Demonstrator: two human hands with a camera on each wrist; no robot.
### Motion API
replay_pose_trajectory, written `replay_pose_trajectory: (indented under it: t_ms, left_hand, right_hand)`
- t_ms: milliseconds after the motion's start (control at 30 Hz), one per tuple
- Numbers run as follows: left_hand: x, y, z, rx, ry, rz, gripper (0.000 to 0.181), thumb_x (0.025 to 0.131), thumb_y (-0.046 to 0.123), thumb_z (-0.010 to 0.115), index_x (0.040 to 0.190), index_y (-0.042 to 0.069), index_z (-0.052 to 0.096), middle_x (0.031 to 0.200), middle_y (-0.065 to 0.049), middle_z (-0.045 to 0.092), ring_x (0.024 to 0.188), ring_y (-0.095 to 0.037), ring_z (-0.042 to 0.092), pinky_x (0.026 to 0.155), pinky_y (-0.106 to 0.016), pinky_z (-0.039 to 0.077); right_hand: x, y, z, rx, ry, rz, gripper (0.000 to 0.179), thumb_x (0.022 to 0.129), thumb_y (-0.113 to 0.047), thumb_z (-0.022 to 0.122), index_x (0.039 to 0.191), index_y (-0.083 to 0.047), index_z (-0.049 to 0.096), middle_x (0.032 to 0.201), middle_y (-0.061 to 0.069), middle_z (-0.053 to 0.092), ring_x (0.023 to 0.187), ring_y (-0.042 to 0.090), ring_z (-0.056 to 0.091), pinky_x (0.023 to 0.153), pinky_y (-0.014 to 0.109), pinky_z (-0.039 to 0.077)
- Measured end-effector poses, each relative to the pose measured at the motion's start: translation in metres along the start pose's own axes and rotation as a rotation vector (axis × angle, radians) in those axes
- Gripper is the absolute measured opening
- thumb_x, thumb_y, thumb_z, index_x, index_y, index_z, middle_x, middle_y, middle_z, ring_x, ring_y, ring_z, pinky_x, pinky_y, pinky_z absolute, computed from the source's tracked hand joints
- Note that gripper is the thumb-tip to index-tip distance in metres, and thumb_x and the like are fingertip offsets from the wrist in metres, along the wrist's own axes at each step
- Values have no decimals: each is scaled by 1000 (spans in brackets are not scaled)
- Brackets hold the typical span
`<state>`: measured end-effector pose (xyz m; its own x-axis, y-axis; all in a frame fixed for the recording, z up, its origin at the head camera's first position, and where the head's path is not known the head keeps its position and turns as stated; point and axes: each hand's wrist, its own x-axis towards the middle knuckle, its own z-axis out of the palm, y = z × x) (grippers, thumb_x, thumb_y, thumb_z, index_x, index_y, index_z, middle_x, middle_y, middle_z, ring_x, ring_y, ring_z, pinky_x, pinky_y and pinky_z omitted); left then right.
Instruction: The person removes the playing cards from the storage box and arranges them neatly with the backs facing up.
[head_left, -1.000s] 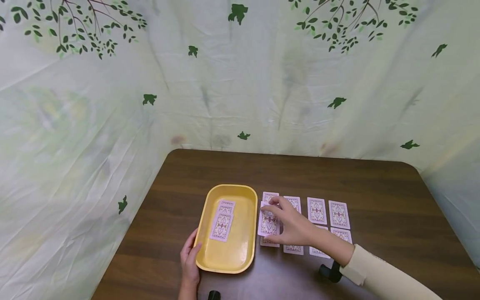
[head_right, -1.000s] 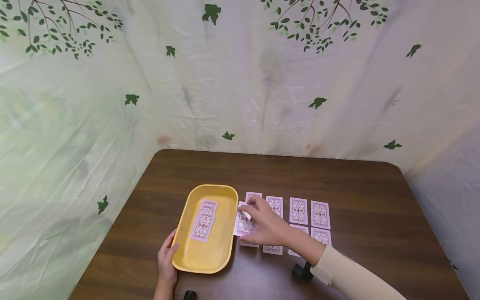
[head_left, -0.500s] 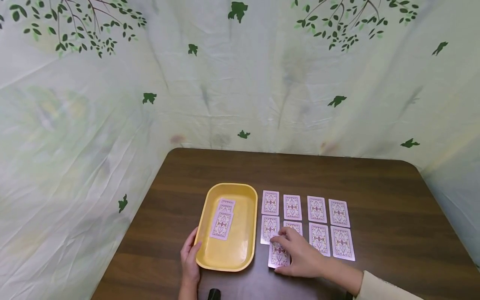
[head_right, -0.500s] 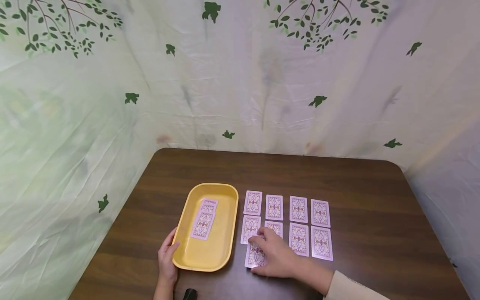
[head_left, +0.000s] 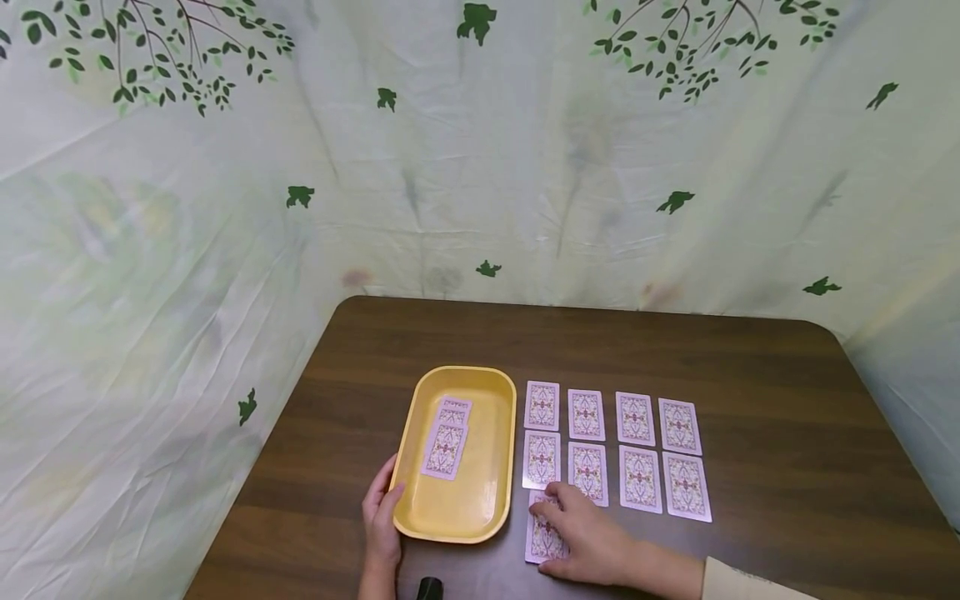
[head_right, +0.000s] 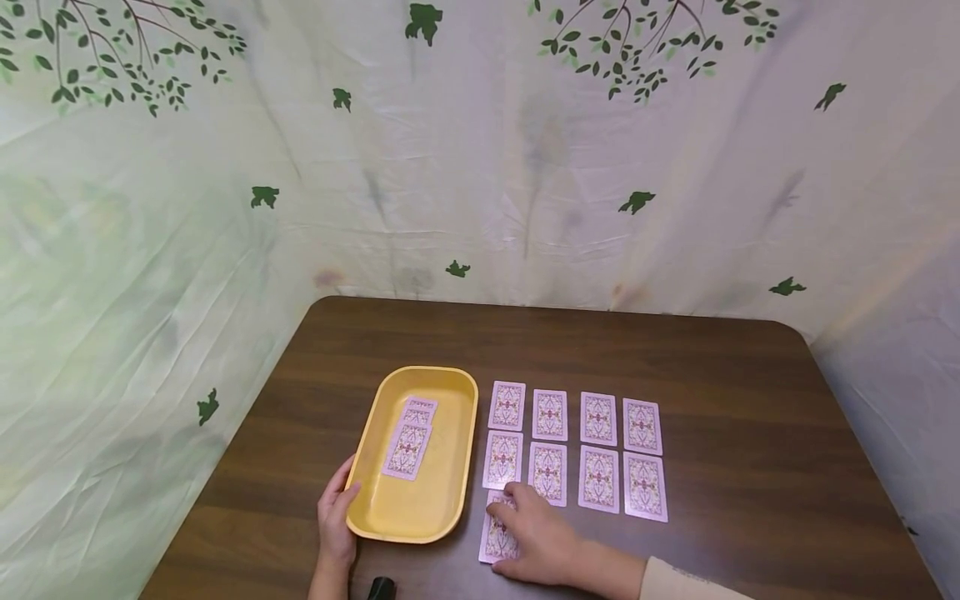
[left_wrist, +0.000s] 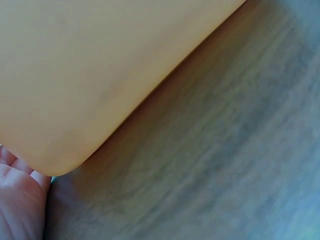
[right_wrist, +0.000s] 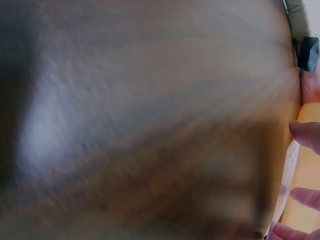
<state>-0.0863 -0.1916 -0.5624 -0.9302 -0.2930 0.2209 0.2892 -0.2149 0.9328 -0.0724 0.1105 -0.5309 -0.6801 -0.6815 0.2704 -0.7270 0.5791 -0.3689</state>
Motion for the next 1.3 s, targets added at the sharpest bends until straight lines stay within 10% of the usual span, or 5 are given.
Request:
replay_pose_trajectory:
  t_ms: [1300]
  left_hand:
    - [1,0,0,6,4,-1,36,89,-9,40,122,-22,40,114,-6,59,100,-17,56,82,-23,46]
  right_hand:
    - [-3,6,13,-150,32,-119,56,76,-44,69,117,-7,60,116,17,49,106,27,47,88,41,42]
